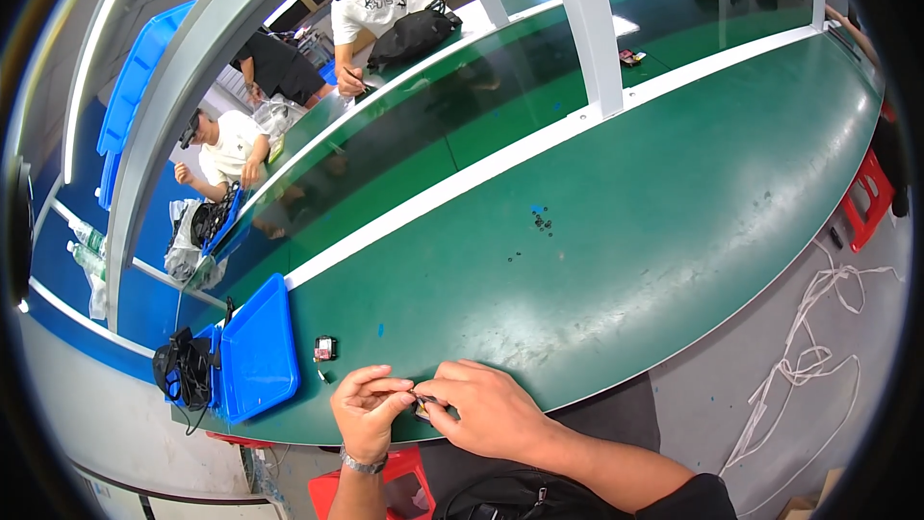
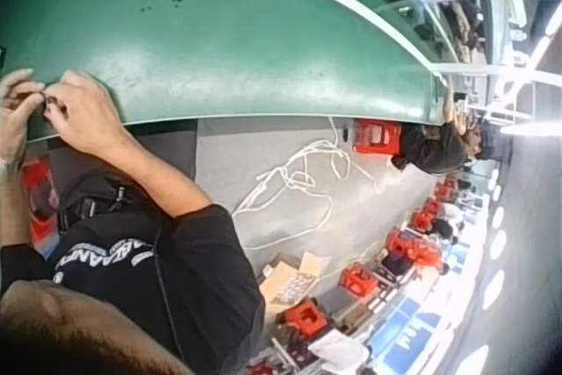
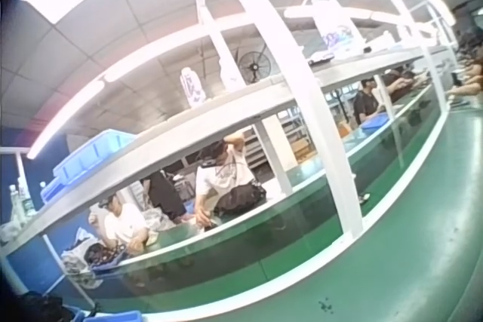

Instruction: Assembling small electronic components, specifically smartwatches, on a production line.

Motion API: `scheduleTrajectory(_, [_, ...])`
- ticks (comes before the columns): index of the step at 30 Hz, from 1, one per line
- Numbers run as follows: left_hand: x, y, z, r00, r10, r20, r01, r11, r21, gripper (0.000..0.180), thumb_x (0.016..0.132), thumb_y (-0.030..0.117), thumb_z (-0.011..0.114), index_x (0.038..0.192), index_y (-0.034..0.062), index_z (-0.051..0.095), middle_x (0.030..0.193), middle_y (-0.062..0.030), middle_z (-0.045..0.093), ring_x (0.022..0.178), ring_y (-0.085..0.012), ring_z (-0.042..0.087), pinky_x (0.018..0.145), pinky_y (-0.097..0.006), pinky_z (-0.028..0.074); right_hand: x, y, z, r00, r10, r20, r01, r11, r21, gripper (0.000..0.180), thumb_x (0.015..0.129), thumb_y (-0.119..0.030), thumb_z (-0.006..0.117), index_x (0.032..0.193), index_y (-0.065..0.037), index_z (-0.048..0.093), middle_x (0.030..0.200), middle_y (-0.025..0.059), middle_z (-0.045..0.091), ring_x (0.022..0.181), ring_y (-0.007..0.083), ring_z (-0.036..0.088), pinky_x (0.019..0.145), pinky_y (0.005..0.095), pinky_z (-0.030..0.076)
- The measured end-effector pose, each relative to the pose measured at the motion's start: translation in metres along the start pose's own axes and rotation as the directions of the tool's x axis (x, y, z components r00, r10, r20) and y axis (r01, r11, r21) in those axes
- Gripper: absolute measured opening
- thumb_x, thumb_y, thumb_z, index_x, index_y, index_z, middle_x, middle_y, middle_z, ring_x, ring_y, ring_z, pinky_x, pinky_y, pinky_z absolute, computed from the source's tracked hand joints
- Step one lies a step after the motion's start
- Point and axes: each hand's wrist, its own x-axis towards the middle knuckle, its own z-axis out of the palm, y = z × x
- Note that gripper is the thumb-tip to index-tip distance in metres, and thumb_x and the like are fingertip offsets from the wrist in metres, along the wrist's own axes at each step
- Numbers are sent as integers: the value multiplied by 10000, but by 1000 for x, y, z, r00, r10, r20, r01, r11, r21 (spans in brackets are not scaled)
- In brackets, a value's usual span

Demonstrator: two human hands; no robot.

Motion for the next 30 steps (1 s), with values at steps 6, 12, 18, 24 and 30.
scheduleTrajectory(6, [2, 4, -6, 996, -52, 71, 53, 999, -3, 436, 770, -152, 764, 1159, -52, 593, 960, -189, 726, 887, -230, 726, 795, -319, 612, -1, 0, -1, 999, 2, 36, -3, 1000, 9, 153, 894, -131, 655, 1013, -75, 733, 847, 84, 610, 823, 266, 624, 746, 401, 515])
scheduleTrajectory(12, [5, 9, -7, 979, -71, 193, 73, 997, -5, 446, 768, -158, 759, 1171, -43, 607, 919, -156, 704, 878, -218, 708, 788, -319, 605, -4, 0, -5, 999, 15, 44, -16, 1000, 9, 141, 892, -132, 661, 1001, -96, 742, 879, 80, 608, 854, 270, 620, 767, 399, 510])
scheduleTrajectory(18, [16, 19, -11, 957, -138, 256, 113, 987, 110, 426, 798, -102, 755, 1191, -50, 601, 921, -147, 698, 859, -211, 700, 798, -332, 591, -5, 8, -2, 999, -34, 0, 34, 999, 42, 100, 882, -113, 644, 953, -79, 705, 914, 91, 586, 926, 299, 597, 806, 421, 492])
scheduleTrajectory(24, [27, 25, -27, 921, -319, 223, 251, 924, 288, 267, 838, 24, 712, 1092, 20, 631, 1090, -115, 653, 1028, -235, 613, 876, -358, 516, 2, 8, 10, 999, 18, 50, -19, 1000, 24, 104, 898, -126, 635, 963, -97, 710, 914, 75, 550, 927, 272, 570, 818, 395, 472])
scheduleTrajectory(30, [22, 35, -19, 948, -172, 266, 130, 977, 168, 359, 793, -78, 768, 1114, -44, 613, 923, -124, 691, 848, -190, 685, 809, -315, 573, 2, 1, 8, 999, -34, -7, 34, 999, 5, 124, 893, -127, 641, 988, -97, 713, 937, 79, 589, 932, 288, 592, 812, 394, 494])
